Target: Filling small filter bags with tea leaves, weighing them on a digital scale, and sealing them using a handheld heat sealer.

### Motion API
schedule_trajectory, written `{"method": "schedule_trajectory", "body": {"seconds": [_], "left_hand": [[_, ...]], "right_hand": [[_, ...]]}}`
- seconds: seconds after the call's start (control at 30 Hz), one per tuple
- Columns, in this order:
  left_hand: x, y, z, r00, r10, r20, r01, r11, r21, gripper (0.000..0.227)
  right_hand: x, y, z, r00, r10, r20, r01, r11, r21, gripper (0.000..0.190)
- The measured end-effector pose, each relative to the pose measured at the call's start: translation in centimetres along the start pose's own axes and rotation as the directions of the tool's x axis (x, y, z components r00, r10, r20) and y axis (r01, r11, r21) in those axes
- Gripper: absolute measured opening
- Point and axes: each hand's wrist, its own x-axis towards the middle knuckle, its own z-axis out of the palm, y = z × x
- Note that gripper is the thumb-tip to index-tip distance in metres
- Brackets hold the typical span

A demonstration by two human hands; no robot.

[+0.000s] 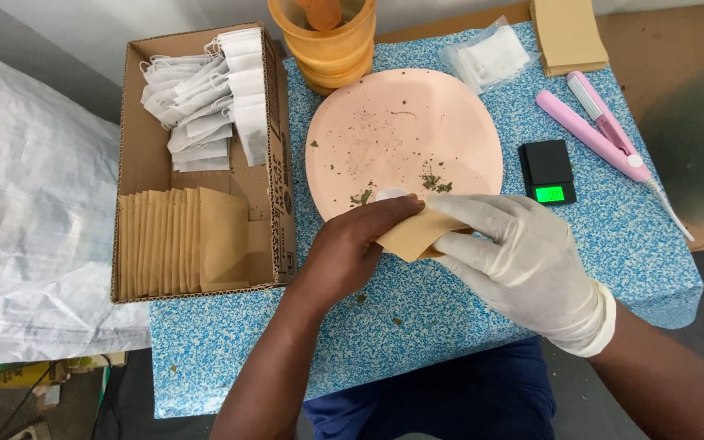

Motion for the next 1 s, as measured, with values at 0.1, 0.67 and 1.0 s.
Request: {"method": "schedule_trajectory", "body": {"seconds": [0.1, 0.67, 1.0], "left_hand": [[0.0, 0.0, 0.0, 1.0, -0.019, -0.015, 0.018, 1.0, -0.018, 0.061], [-0.6, -0.7, 0.5, 0.993, 0.001, -0.116, 0.009, 0.996, 0.089, 0.063], [0.4, 3.6, -2.9, 0.969, -0.059, 0.239, 0.148, 0.915, -0.375, 0.088]], "right_hand": [[0.0, 0.2, 0.0, 1.0, 0.0, 0.011, -0.001, 0.998, 0.062, 0.01], [-0.2, 0.4, 0.3, 0.993, 0.06, -0.101, -0.052, 0.995, 0.081, 0.014], [-1.1, 2.8, 1.5, 0.99, 0.072, -0.123, -0.013, 0.905, 0.426, 0.033]]}}
